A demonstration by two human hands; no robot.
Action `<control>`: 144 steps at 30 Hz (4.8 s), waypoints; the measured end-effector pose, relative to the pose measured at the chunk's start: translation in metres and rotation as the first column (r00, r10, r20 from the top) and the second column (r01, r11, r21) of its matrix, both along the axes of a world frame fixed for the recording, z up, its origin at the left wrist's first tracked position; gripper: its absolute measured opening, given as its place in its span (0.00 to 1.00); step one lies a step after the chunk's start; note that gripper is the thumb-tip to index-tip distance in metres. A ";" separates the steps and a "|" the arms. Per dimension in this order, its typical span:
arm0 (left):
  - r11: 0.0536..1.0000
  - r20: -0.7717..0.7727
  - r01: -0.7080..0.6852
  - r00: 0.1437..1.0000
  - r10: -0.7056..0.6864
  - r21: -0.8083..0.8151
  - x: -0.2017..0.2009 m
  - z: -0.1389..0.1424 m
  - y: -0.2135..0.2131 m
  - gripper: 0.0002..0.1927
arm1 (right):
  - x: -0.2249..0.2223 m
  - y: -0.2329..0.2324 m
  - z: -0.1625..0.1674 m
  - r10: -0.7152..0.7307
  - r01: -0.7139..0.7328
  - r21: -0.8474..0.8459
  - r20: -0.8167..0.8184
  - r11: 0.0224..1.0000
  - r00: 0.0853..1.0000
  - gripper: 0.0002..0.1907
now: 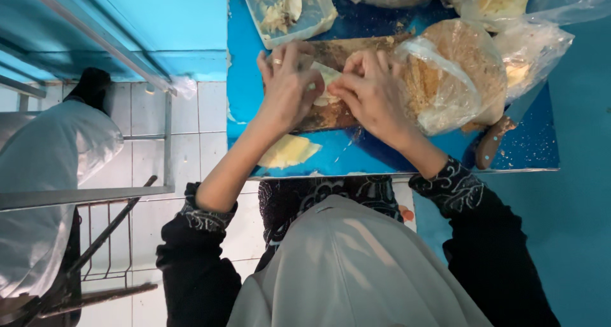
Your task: The person cuts a pale block of dough on a wooden cutting board with a knife, then pinches and folds the cut pieces by hand and places them into clear plastic bags on the table, repeating the cut-and-bag cycle.
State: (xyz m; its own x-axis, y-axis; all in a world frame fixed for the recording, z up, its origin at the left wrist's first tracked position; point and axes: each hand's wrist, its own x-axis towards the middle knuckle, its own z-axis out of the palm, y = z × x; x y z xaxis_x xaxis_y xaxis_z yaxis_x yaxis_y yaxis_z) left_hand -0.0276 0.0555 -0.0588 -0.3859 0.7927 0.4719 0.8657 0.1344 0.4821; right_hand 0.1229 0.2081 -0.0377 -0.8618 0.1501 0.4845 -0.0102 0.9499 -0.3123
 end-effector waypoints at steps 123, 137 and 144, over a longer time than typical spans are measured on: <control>0.942 -0.091 -0.324 0.939 0.332 0.091 0.098 -0.014 -0.030 0.05 | 0.044 -0.031 -0.012 -0.005 -0.004 -0.072 -0.133 0.997 0.991 0.09; 0.918 0.119 -0.375 0.925 0.361 0.130 0.093 -0.008 -0.019 0.08 | 0.034 -0.028 -0.015 -0.154 0.145 -0.177 -0.040 0.974 0.987 0.08; 0.965 -0.077 -0.240 0.966 0.248 0.105 0.092 -0.017 -0.031 0.08 | 0.047 -0.033 -0.020 -0.120 0.114 -0.108 -0.047 0.988 0.992 0.09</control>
